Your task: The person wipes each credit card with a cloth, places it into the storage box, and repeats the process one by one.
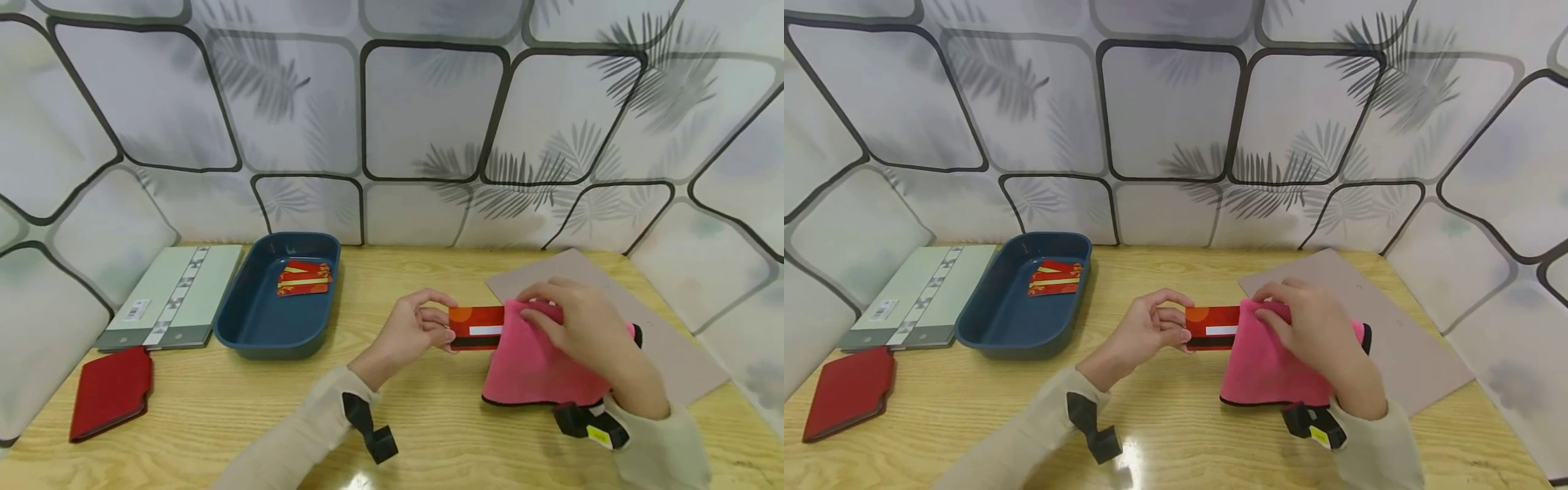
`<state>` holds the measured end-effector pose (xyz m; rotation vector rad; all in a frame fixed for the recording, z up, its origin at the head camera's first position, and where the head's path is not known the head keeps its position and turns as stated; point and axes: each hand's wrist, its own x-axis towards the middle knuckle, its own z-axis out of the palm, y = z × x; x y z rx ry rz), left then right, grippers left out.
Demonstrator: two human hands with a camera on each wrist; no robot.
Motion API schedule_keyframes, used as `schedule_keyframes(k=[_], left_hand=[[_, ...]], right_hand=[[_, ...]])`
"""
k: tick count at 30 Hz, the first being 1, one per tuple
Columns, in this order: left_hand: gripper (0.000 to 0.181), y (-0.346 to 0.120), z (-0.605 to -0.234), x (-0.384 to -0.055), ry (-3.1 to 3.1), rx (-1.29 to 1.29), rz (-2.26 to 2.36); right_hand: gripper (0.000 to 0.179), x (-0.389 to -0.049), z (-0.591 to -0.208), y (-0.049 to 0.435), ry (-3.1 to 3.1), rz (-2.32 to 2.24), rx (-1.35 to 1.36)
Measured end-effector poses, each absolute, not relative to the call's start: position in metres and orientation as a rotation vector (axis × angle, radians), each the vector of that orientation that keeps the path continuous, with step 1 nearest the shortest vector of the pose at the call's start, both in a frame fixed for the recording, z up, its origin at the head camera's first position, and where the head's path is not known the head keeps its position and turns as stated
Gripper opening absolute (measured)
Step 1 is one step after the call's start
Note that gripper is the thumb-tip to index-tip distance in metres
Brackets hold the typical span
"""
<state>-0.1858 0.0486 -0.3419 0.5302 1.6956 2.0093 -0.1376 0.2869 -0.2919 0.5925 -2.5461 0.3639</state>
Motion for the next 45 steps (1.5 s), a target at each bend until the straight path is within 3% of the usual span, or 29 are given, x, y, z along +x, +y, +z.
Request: schedule_keyframes(k=[24,45], left_hand=[[0.045,0.052,-0.350,-0.184,1.679,0.593,1.963],[0.038,0.049,-0.345,-0.184,1.791,0.584,1.983]], right_hand=[[0.021,-0.132,-0.310,0.231,-2.492,0.367,0.729],[0.018,-0.130,-0.290,0.279,-2.698,0.389,0.433]])
